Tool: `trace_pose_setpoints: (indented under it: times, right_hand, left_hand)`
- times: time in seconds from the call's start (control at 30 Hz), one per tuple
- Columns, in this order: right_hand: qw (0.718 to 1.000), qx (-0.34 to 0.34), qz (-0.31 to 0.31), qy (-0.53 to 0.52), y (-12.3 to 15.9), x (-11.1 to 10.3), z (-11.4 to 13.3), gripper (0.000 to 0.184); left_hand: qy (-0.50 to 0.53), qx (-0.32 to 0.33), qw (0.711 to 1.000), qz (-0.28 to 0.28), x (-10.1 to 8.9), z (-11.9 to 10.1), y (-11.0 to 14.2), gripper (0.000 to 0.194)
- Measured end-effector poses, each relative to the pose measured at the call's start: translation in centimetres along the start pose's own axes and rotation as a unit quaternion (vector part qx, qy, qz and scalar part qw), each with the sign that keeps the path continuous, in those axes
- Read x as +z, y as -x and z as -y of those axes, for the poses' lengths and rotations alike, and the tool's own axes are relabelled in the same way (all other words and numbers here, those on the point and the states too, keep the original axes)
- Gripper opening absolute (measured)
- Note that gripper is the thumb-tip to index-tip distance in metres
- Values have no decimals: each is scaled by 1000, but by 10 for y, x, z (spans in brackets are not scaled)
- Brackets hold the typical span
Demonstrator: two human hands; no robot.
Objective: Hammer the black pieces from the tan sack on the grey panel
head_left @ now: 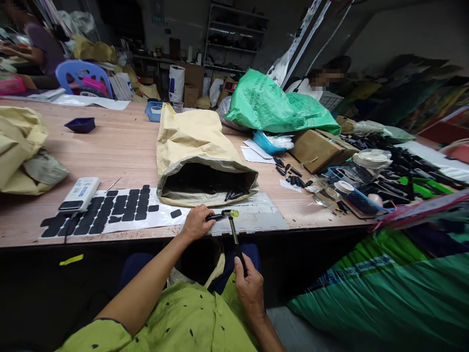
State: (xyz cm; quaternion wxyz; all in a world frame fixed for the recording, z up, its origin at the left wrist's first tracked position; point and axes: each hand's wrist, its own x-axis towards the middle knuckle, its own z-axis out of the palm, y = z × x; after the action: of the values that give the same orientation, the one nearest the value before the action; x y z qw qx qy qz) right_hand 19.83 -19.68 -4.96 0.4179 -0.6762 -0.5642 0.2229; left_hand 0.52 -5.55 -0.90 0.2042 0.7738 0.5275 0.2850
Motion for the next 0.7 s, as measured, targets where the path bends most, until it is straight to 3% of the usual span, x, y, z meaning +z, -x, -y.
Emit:
trace_pose_setpoints:
  times: [0.5,0.7]
  right_hand:
    - [999,-22,35,-32,2,4,7,39]
    - [986,73,46,-140,8,11,-1,40]
  left_hand:
    - [15,-15,1000,8,-4,-3,0,14]
    - [14,-17,1000,1,-3,-4,0,15]
